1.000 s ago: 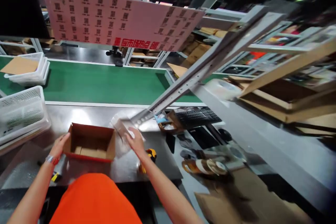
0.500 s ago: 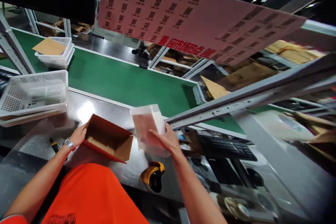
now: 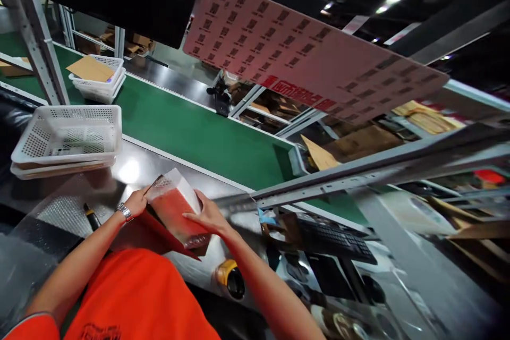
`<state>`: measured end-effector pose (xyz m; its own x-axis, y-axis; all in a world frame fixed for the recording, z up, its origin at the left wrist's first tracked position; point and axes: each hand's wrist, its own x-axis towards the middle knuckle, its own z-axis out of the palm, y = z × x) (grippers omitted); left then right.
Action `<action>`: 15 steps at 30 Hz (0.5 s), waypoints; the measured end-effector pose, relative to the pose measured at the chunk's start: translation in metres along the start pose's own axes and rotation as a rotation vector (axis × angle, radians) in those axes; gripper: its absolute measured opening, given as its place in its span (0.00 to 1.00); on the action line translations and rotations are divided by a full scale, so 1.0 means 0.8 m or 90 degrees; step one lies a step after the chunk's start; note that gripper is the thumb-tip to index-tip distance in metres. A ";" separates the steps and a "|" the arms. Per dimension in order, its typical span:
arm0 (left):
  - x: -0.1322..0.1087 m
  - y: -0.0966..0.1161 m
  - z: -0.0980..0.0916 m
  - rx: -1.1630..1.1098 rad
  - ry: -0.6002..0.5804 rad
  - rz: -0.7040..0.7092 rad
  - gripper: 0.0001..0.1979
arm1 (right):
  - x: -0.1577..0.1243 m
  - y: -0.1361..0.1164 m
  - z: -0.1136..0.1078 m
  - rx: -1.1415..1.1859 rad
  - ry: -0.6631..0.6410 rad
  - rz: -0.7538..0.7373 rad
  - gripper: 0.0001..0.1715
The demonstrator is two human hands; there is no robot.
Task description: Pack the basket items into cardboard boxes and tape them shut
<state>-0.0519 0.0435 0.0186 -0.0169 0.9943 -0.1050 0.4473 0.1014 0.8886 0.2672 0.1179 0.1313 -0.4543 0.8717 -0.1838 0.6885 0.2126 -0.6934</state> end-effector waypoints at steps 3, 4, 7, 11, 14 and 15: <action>-0.002 0.006 0.001 -0.012 -0.016 -0.022 0.37 | 0.017 0.010 0.021 -0.123 -0.041 -0.048 0.54; -0.002 0.008 0.000 -0.009 -0.021 -0.023 0.38 | 0.020 0.015 0.031 -0.165 -0.050 -0.072 0.55; -0.002 0.012 0.000 0.020 -0.028 -0.025 0.37 | 0.027 0.028 0.069 -0.264 -0.105 -0.090 0.55; 0.001 0.012 0.000 0.043 -0.015 -0.025 0.35 | 0.035 0.035 0.107 -0.426 -0.182 0.017 0.48; 0.006 0.009 0.002 0.029 0.034 -0.001 0.34 | 0.034 0.032 0.098 -0.477 -0.160 0.006 0.50; 0.007 0.006 0.003 0.027 0.057 0.011 0.33 | 0.031 0.032 0.088 -0.478 -0.160 -0.005 0.50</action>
<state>-0.0477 0.0499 0.0215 -0.0874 0.9950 -0.0474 0.4861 0.0841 0.8699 0.2339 0.1136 0.0595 -0.5126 0.7622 -0.3953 0.8416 0.5372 -0.0556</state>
